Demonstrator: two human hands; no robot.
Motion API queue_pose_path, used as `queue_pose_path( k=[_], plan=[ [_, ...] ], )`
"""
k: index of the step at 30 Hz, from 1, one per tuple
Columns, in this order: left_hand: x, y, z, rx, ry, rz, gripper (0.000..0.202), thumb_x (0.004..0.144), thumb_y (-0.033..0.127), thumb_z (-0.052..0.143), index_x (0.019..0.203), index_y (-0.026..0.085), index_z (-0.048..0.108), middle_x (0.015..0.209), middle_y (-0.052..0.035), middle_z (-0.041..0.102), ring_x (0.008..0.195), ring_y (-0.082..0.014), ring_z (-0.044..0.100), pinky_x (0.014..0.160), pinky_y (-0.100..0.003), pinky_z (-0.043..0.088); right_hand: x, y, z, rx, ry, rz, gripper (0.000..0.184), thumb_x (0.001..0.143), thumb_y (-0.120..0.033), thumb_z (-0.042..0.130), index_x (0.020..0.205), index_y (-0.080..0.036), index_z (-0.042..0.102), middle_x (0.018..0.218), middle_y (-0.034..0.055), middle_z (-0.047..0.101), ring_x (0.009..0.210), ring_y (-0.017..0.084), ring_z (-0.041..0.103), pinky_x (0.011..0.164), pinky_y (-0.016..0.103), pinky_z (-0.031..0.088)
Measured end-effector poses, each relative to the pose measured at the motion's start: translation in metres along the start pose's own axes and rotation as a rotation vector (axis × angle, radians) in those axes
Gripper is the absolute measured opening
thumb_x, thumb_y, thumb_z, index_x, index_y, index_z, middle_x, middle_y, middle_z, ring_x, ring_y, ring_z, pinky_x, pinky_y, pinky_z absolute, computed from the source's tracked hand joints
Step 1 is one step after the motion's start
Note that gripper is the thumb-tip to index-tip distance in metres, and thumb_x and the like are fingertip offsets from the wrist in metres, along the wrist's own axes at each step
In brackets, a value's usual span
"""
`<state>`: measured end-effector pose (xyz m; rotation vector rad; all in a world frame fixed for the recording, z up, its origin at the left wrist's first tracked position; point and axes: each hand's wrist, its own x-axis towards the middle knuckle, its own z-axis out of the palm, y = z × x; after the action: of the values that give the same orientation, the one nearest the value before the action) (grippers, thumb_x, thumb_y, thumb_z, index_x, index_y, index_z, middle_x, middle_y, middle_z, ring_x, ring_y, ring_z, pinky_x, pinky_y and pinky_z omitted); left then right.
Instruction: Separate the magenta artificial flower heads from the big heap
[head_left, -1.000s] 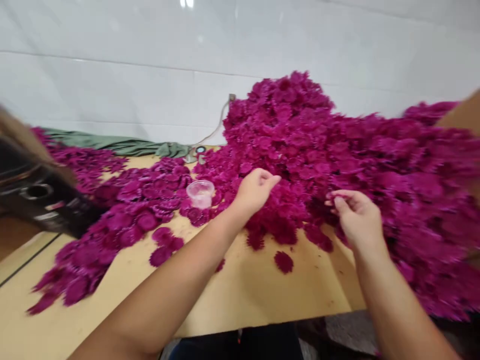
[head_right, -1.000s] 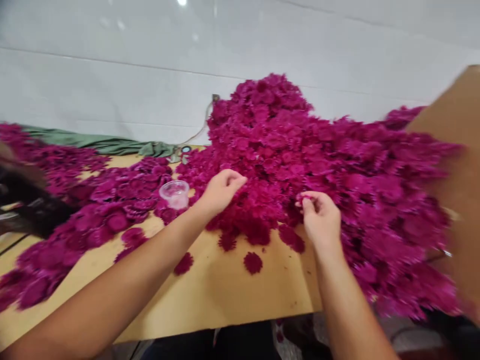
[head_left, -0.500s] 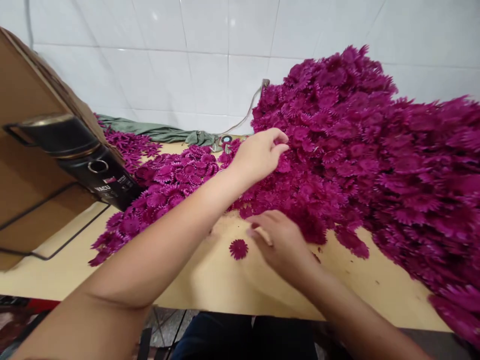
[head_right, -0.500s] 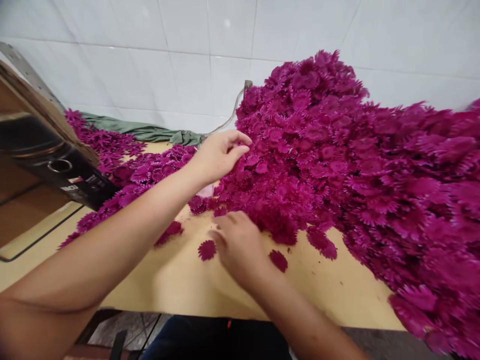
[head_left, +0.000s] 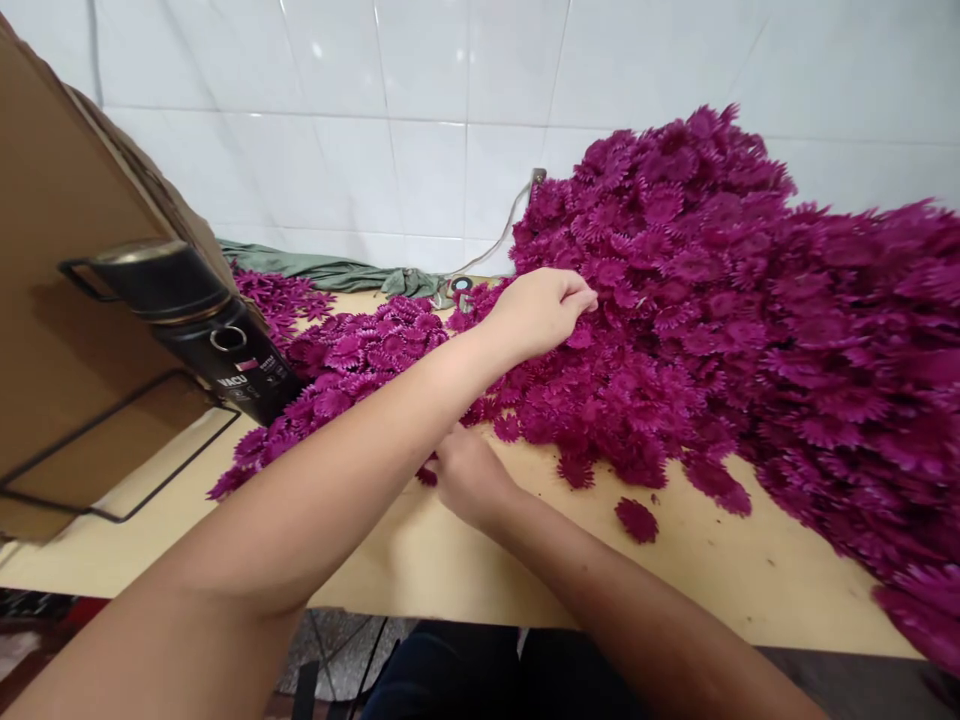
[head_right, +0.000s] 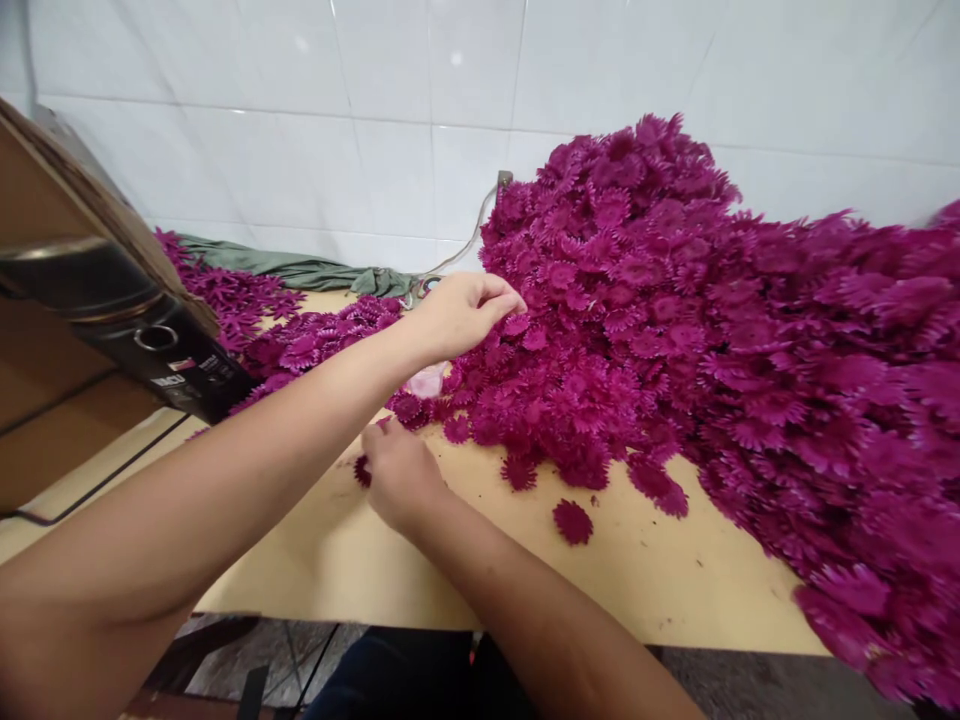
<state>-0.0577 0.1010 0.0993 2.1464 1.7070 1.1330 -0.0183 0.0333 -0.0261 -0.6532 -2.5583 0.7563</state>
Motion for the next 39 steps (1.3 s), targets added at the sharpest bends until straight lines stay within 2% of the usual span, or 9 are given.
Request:
queue_pose_path(
  k=[7, 12, 14, 18, 21, 26, 29, 34, 39],
  plan=[
    [-0.044, -0.004, -0.005, 0.112, 0.005, 0.076, 0.023, 0.082, 0.022, 0.044, 0.086, 0.017, 0.065, 0.089, -0.0047, 0.065, 0.085, -0.0173, 0.058, 0.081, -0.033, 0.044, -0.041, 0.041, -0.079, -0.07, 0.197, 0.255, 0.013, 0.079, -0.014, 0.043, 0.077, -0.018, 0.055, 0.081, 0.0062, 0.061, 0.075, 0.017, 0.054, 0.069, 0.029, 0.039],
    [-0.079, 0.006, 0.025, 0.085, -0.134, 0.157, 0.023, 0.084, 0.023, 0.042, 0.088, 0.018, 0.064, 0.084, -0.0052, 0.065, 0.083, -0.0177, 0.058, 0.08, -0.033, 0.045, -0.056, 0.077, -0.121, -0.201, 0.445, 0.341, 0.025, 0.082, -0.028, 0.034, 0.059, -0.021, 0.038, 0.06, 0.0031, 0.052, 0.058, 0.017, 0.047, 0.059, 0.03, 0.033],
    [-0.087, 0.011, 0.043, 0.033, -0.164, 0.092, 0.024, 0.083, 0.027, 0.044, 0.095, 0.017, 0.062, 0.09, -0.007, 0.064, 0.087, -0.0198, 0.058, 0.081, -0.035, 0.045, -0.058, 0.088, -0.129, -0.238, 0.517, 0.366, 0.028, 0.082, -0.03, 0.033, 0.055, -0.023, 0.032, 0.054, 0.0012, 0.046, 0.053, 0.016, 0.043, 0.056, 0.03, 0.031],
    [-0.078, 0.017, 0.076, -0.32, -0.106, -0.273, 0.029, 0.082, 0.03, 0.046, 0.104, 0.012, 0.056, 0.098, -0.0109, 0.062, 0.087, -0.0187, 0.058, 0.079, -0.033, 0.046, -0.06, 0.098, -0.138, -0.199, 0.625, 0.273, 0.028, 0.082, -0.033, 0.034, 0.056, -0.022, 0.036, 0.056, 0.0017, 0.048, 0.056, 0.016, 0.045, 0.058, 0.03, 0.034],
    [-0.058, 0.019, 0.091, -0.64, -0.064, -0.447, 0.02, 0.083, 0.023, 0.044, 0.092, 0.011, 0.057, 0.082, -0.0066, 0.063, 0.069, -0.0131, 0.059, 0.066, -0.026, 0.047, -0.062, 0.1, -0.139, -0.142, 0.653, 0.152, 0.023, 0.08, -0.032, 0.039, 0.064, -0.02, 0.051, 0.073, 0.007, 0.06, 0.076, 0.02, 0.054, 0.074, 0.036, 0.039],
    [-0.045, 0.016, 0.101, -0.677, 0.043, -0.456, 0.016, 0.077, 0.014, 0.048, 0.062, 0.015, 0.052, 0.053, 0.0039, 0.052, 0.053, -0.0095, 0.05, 0.058, -0.022, 0.04, -0.066, 0.103, -0.136, 0.011, 0.709, 0.164, 0.023, 0.078, -0.03, 0.044, 0.08, -0.019, 0.063, 0.094, 0.0105, 0.063, 0.098, 0.022, 0.053, 0.09, 0.041, 0.037],
    [-0.047, 0.011, 0.105, -0.624, 0.066, -0.418, 0.022, 0.076, 0.013, 0.047, 0.055, 0.017, 0.05, 0.051, 0.0049, 0.049, 0.053, -0.0099, 0.046, 0.058, -0.022, 0.037, -0.065, 0.106, -0.134, 0.167, 0.72, 0.236, 0.022, 0.075, -0.032, 0.046, 0.084, -0.019, 0.062, 0.092, 0.0085, 0.064, 0.089, 0.02, 0.056, 0.08, 0.036, 0.043],
    [-0.047, 0.005, 0.109, -0.601, 0.128, -0.378, 0.017, 0.073, 0.017, 0.051, 0.056, 0.017, 0.053, 0.052, 0.0055, 0.049, 0.055, -0.0101, 0.046, 0.058, -0.022, 0.037, -0.06, 0.105, -0.138, 0.251, 0.735, 0.285, 0.021, 0.076, -0.034, 0.045, 0.062, -0.019, 0.05, 0.064, 0.0019, 0.055, 0.063, 0.015, 0.052, 0.065, 0.031, 0.044],
    [-0.039, 0.023, 0.104, -1.297, 0.005, -0.62, 0.015, 0.075, 0.029, 0.053, 0.078, 0.016, 0.06, 0.069, -0.0007, 0.063, 0.067, -0.0137, 0.06, 0.066, -0.026, 0.049, -0.056, 0.082, -0.137, -0.077, 0.906, 0.225, 0.015, 0.077, -0.026, 0.049, 0.064, -0.019, 0.053, 0.075, 0.004, 0.057, 0.082, 0.018, 0.05, 0.082, 0.037, 0.038]
  ],
)
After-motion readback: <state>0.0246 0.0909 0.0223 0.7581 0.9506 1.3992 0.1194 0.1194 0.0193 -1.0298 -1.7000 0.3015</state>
